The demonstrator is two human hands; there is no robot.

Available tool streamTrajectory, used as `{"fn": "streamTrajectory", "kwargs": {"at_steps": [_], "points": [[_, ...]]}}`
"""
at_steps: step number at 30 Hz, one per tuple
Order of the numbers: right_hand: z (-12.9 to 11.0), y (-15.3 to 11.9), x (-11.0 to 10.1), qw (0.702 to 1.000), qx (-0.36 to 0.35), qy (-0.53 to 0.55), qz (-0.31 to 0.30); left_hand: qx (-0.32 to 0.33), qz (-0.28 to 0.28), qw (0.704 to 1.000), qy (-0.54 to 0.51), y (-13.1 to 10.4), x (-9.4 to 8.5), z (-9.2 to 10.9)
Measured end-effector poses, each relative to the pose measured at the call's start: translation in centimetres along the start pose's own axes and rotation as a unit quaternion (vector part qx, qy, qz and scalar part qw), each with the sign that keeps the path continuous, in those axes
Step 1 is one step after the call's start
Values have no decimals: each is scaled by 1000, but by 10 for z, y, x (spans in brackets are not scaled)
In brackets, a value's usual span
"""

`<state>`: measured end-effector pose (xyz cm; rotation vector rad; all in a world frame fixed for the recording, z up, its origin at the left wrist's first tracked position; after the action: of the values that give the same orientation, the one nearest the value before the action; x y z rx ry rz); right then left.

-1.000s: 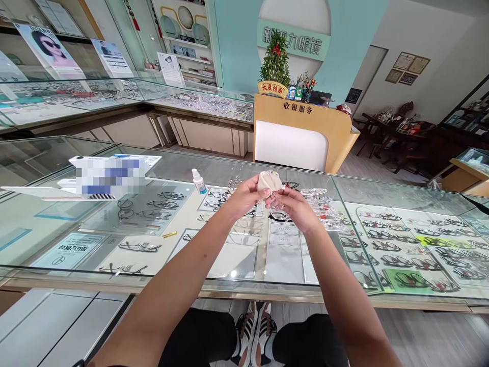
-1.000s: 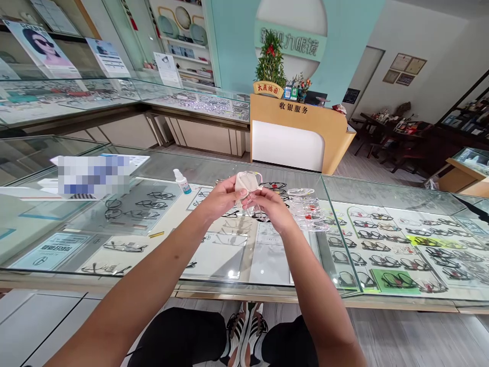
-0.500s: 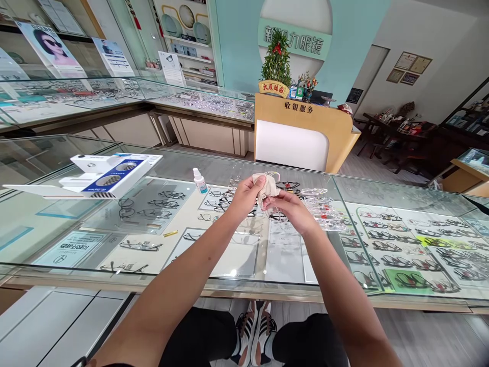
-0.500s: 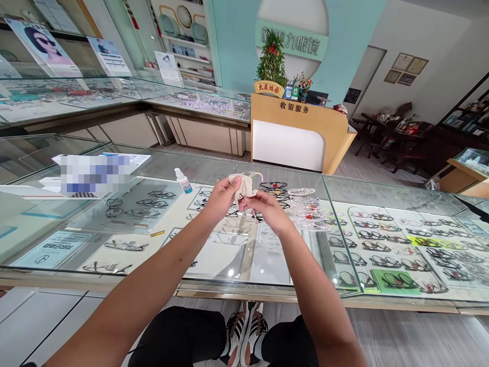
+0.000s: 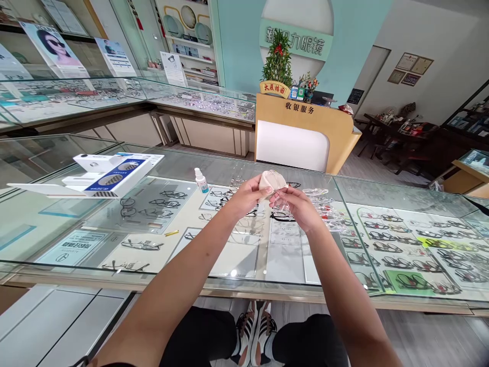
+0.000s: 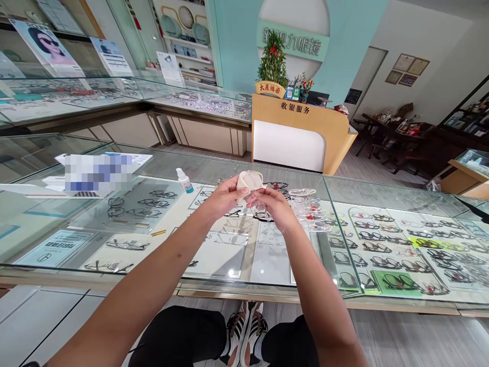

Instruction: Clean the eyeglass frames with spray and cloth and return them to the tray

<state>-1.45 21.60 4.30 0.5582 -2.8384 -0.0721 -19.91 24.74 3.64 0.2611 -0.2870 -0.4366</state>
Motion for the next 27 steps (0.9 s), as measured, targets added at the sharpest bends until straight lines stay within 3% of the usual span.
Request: {"fn": "streamTrajectory", "kwargs": {"at_steps": [3,12,21,23,27], "points": [[0,0,0,1000,4,4,3,-22,-23,999,1,0,0,-1],[2,-1,2,1000,1,-30,-3,14,-3,1000,-25,-1,11,-2],[-3,-4,10,998,-15,-54,-35,39,116,991,47,0,4,-10],[-3,-5,8,998,-16,-54,-36,29,97,994,28,0,4,-9],[-3,-5,2,999,-18,-46,-22,8,9,1000,-13,0,1,-2]]}}
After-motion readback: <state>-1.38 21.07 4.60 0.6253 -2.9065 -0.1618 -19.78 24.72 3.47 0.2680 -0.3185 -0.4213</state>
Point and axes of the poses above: each hand's wrist, its own y-axis towards the middle knuckle, its own x-axis out of the palm, z = x × y, the point moved 2 cm from there along y, towards the middle knuckle, and after that the axes turned 2 degrees about y, right-handed, at the moved point
